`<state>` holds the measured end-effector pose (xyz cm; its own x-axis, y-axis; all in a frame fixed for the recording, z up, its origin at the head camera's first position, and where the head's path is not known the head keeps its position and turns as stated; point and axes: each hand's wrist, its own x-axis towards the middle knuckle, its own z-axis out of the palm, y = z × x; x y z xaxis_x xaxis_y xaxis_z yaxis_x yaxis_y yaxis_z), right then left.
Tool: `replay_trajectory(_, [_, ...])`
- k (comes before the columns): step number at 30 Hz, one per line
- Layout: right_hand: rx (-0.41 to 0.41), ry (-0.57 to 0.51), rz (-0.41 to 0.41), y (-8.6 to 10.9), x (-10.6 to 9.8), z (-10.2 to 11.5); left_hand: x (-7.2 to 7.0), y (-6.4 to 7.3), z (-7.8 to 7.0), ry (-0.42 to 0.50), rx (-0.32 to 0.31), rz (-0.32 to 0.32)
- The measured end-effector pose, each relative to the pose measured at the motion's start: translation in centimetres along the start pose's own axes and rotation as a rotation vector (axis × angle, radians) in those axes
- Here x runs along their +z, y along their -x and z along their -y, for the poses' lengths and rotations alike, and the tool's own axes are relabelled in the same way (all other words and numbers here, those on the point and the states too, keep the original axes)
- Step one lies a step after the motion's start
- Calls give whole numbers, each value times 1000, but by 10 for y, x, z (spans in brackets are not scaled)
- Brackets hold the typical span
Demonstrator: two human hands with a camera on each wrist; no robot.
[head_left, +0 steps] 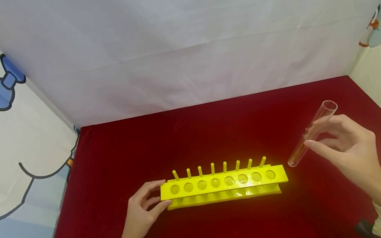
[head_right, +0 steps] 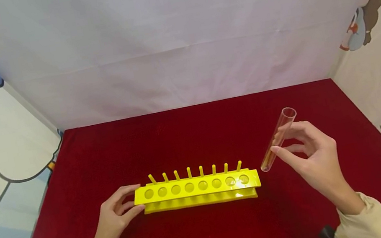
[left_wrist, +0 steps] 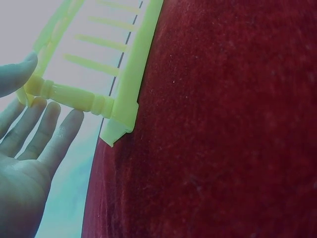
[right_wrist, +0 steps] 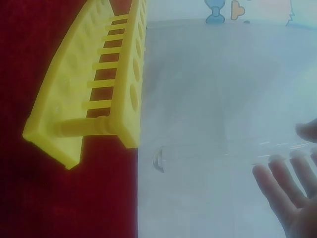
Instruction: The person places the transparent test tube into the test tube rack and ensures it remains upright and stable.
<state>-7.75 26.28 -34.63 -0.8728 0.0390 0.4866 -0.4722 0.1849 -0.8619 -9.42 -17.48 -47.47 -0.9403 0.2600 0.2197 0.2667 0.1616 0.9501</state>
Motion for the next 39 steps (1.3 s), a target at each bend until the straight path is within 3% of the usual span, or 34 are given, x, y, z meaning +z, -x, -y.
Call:
replay_trajectory(10, [-65,-85,38,1,6,0,0,0,0,3,7,-4])
replay_trajectory(29, [-111,-65,69,1,14,-4,1,0,2,-7,15,-10])
replay_trajectory(39, [-120,-120,95,0,21,-5,0,0,2,-1,13,-10])
